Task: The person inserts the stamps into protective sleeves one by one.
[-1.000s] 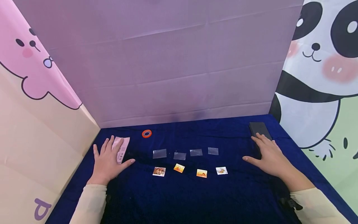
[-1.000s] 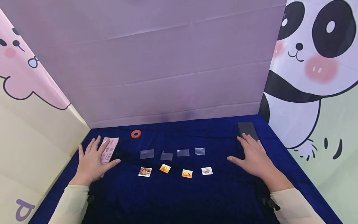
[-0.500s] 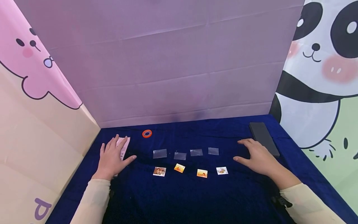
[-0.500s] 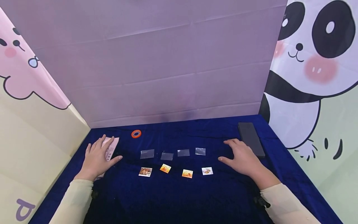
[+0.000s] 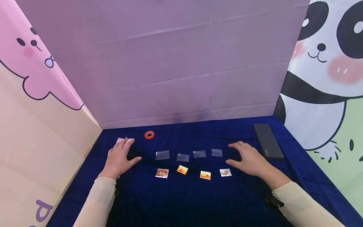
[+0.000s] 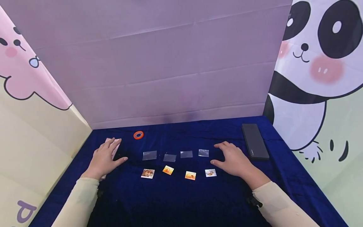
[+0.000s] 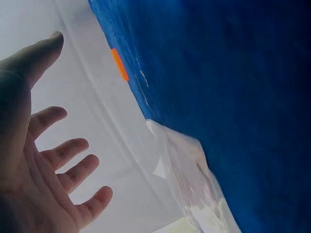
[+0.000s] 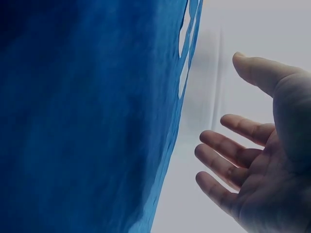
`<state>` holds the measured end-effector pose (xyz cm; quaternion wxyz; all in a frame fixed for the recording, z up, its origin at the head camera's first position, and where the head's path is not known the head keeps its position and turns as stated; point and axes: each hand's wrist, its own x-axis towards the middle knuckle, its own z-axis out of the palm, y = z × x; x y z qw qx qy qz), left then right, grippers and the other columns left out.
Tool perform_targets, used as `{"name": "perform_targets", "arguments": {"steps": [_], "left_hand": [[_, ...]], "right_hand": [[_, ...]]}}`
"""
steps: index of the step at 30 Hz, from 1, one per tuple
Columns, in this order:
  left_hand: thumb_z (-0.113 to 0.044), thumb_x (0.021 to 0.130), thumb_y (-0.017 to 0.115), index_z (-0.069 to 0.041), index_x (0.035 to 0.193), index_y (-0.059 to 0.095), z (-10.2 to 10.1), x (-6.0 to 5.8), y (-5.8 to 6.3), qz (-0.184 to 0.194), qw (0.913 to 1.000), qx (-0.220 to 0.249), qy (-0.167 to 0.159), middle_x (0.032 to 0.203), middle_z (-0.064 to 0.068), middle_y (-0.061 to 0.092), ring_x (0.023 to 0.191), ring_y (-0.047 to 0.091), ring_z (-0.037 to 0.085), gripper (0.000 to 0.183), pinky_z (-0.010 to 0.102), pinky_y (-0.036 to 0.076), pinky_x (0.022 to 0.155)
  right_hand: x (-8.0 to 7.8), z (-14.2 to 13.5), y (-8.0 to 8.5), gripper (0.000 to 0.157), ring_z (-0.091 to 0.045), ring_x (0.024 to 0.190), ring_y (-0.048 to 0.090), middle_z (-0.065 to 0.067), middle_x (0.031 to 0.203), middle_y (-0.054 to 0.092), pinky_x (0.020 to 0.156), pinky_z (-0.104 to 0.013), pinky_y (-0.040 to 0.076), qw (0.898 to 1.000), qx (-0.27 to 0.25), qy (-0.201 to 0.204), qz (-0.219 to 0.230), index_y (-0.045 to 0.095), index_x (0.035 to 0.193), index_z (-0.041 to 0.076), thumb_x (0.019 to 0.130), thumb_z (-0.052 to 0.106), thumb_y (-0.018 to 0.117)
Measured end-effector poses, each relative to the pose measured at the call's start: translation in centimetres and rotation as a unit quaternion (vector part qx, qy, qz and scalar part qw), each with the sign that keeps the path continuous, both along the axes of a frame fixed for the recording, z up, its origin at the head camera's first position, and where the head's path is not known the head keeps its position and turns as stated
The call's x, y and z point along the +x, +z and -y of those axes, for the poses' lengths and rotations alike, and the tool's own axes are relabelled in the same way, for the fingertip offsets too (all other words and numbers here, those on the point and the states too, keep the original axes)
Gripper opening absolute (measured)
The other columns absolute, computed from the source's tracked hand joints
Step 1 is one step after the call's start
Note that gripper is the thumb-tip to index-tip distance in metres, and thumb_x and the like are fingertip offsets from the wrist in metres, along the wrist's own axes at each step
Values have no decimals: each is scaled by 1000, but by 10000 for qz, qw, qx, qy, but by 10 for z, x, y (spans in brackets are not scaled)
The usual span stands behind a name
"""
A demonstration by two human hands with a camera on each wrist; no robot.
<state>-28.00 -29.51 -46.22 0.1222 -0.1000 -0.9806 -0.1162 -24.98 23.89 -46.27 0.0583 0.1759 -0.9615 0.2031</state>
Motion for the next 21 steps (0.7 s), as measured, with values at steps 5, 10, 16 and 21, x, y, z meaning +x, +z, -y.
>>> {"name": "perform_targets", "arguments": {"steps": [5, 10, 16, 21], "left_hand": [[-55, 91, 77, -15, 159, 46, -6, -5, -1, 62, 9999, -137, -15, 164, 21, 37, 149, 33, 49, 86, 75, 23, 114], [-53, 91, 78, -11, 155, 51, -12, -10, -1, 88, 9996, -194, -163, 158, 24, 44, 145, 40, 47, 81, 69, 27, 116], [-48, 92, 79, -10, 152, 55, -19, -14, -2, 281, 9993, -58, -234, 155, 24, 48, 142, 43, 50, 75, 71, 30, 113], [-42, 93, 80, -8, 148, 59, -27, -18, -3, 377, 9980, 131, -484, 147, 20, 57, 136, 53, 44, 68, 64, 38, 111]], "right_hand": [[-2, 12, 1, 65, -49, 133, 51, -24, 143, 58, 107, -73, 36, 9999, -52, 124, 37, 59, 143, 4, 93, 40, 80], [-3, 22, 1, 65, -48, 135, 50, -21, 144, 58, 107, -72, 37, 9995, -78, 273, 114, 60, 144, 5, 93, 41, 79], [-5, 33, -2, 63, -45, 135, 52, -18, 142, 59, 107, -70, 38, 9989, -110, 405, 191, 62, 143, 6, 93, 41, 80], [-5, 42, -1, 62, -42, 133, 54, -15, 141, 61, 108, -69, 39, 9982, -116, 508, 286, 62, 142, 8, 93, 41, 80]]}}
